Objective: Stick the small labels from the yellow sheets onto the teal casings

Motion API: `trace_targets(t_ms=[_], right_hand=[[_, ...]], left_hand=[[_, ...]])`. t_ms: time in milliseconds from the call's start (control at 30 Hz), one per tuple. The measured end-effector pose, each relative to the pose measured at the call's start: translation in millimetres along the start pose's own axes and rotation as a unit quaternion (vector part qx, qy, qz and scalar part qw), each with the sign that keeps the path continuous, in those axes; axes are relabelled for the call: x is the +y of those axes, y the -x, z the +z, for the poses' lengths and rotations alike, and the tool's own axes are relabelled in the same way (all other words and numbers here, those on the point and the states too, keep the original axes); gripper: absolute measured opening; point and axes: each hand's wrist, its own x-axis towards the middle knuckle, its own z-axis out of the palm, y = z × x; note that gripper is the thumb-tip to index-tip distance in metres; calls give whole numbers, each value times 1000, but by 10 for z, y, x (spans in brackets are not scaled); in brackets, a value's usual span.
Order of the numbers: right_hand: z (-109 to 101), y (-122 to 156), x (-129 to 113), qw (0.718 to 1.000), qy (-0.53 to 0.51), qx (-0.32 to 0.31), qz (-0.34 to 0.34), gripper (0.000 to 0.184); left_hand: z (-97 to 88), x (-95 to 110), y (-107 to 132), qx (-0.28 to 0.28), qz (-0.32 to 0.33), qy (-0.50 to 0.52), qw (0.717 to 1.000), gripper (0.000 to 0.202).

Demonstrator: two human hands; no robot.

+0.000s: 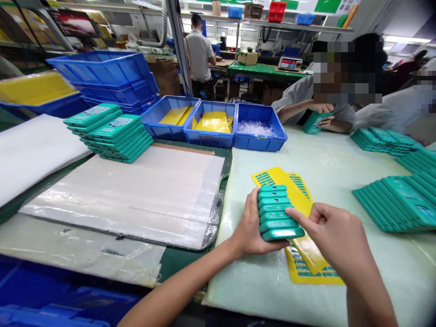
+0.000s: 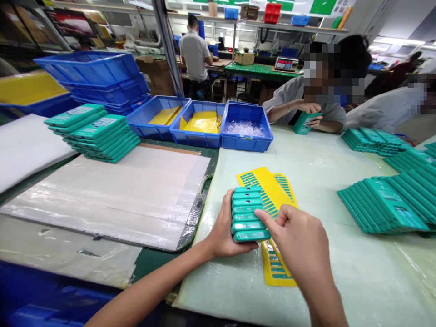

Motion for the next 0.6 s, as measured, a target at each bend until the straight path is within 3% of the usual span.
trace_targets(t_ms=[100, 233, 333, 400, 600], right_hand=[[-16, -205, 247, 996, -58, -73, 5, 61], [95, -331, 765, 993, 44, 51, 93, 34], [285, -192, 1073, 994, 40, 20, 98, 30], [445, -36, 1154, 996, 19, -12, 90, 33], [786, 206, 1079, 995, 35, -4, 92, 38]], left_hand=[[-16, 8, 3, -6, -11, -4, 1000, 150], [-38, 1, 5, -14, -11, -9, 1000, 153], [-44, -8, 10, -15, -9, -15, 1000, 151], [-44, -11, 14, -15, -8, -18, 1000, 150], [-43, -23, 17, -16, -14, -13, 1000, 146]])
